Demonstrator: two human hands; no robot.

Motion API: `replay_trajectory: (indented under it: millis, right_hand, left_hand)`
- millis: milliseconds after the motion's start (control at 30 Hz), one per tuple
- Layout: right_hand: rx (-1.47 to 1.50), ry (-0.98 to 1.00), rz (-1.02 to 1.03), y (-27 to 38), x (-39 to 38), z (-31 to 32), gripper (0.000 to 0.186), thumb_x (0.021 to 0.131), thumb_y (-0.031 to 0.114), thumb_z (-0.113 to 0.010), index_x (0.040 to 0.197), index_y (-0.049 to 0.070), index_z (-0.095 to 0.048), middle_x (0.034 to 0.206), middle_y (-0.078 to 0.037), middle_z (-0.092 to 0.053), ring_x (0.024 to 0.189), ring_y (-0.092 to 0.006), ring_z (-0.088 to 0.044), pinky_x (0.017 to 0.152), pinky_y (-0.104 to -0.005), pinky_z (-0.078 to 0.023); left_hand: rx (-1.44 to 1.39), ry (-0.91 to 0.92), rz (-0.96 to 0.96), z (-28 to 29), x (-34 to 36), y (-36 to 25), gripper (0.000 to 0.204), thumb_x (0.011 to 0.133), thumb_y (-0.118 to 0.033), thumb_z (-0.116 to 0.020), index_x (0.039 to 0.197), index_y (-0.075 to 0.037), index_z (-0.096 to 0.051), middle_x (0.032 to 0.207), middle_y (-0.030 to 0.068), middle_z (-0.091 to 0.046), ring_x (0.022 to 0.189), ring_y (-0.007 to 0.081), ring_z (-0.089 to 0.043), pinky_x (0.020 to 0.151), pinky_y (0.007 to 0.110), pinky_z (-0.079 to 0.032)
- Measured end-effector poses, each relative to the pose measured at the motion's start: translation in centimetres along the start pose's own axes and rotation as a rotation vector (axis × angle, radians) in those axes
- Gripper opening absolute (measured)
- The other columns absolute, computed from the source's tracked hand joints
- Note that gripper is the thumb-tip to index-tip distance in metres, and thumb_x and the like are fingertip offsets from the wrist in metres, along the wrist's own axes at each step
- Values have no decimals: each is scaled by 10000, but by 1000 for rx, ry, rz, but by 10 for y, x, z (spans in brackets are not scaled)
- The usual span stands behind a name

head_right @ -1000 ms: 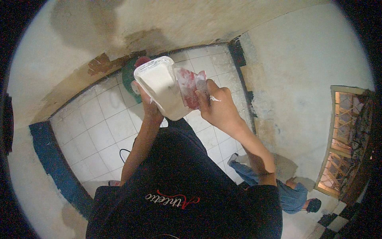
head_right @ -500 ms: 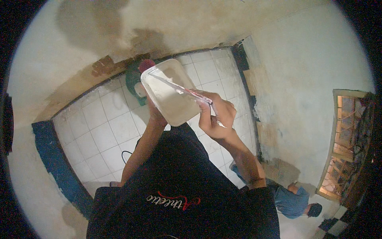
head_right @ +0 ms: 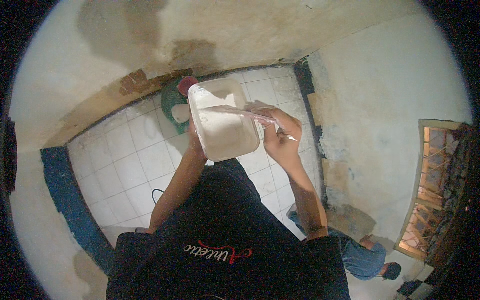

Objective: The person applies putty to a wall using a scraper, mixing it with a smaller tool in a container between applications.

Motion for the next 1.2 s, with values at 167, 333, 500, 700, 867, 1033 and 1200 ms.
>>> replay_trajectory:
  millis: [167, 333, 500, 700, 867, 1033, 1200]
  right_hand:
    - [-2, 287, 345, 6, 20, 21, 167, 816, -23, -600, 968, -13, -666, 1007, -165, -706, 1006, -356, -676, 965, -537, -484]
    - [-14, 381, 373, 19, 19, 40, 187, 781, 77, -665, 949, -3, -684, 1043, -164, -701, 1020, -365, -671, 959, -554, -478]
    - [-77, 445, 443, 23, 20, 64, 236, 784, 167, -679, 919, -26, -695, 989, -186, -707, 980, -370, -679, 938, -562, -484]
    - [-37, 423, 439, 31, 31, 85, 236, 894, 190, -624, 889, -39, -677, 926, -205, -702, 927, -377, -689, 890, -551, -511]
    - [-241, 99, 62, 41, 37, 79, 177, 912, 122, -633, 966, -46, -647, 823, -143, -699, 750, -244, -707, 684, -327, -552]
    - [-309, 276, 42, 48, 80, 28, 170, 863, 65, -655, 1011, -15, -639, 702, -171, -631, 560, -317, -619, 541, -348, -479]
    - [-368, 457, -1, 49, 89, 25, 136, 849, 77, -664, 948, -9, -628, 681, -208, -584, 545, -371, -568, 512, -385, -441]
  left_hand:
    - [-174, 62, 171, -5, -2, -7, 752, 920, -686, -369, 1364, -87, -462, 1285, 122, -570, 1139, 292, -585, 971, 473, -497]
    - [-361, 438, 146, -21, -5, -18, 655, 954, -593, -422, 1366, -85, -474, 1297, 124, -573, 1144, 280, -587, 964, 455, -504]
    - [-267, 156, 158, 11, -7, -23, 580, 952, -445, -503, 1391, -73, -437, 1322, 154, -548, 1137, 304, -599, 943, 451, -528]
    - [-200, 173, 101, 11, -9, -23, 610, 945, -501, -493, 1384, -79, -446, 1309, 133, -560, 1141, 285, -598, 947, 452, -521]
    - [-24, 86, 9, -26, -22, -30, 665, 953, -600, -413, 1364, -81, -477, 1287, 122, -582, 1125, 270, -607, 942, 462, -520]
    - [72, 126, -1, -34, -22, -24, 730, 946, -646, -361, 1402, -81, -425, 1330, 137, -547, 1137, 291, -599, 970, 486, -500]
    - [41, 47, 16, -26, -24, -23, 721, 945, -656, -346, 1397, -98, -418, 1286, 131, -570, 1096, 277, -619, 940, 482, -518]
Point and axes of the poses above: each hand's wrist, its own x-axis towards the middle knuckle, its own z-axis out of the back of the hand, y = z × x, the point moved 2 cm from there along x, towards the middle knuckle
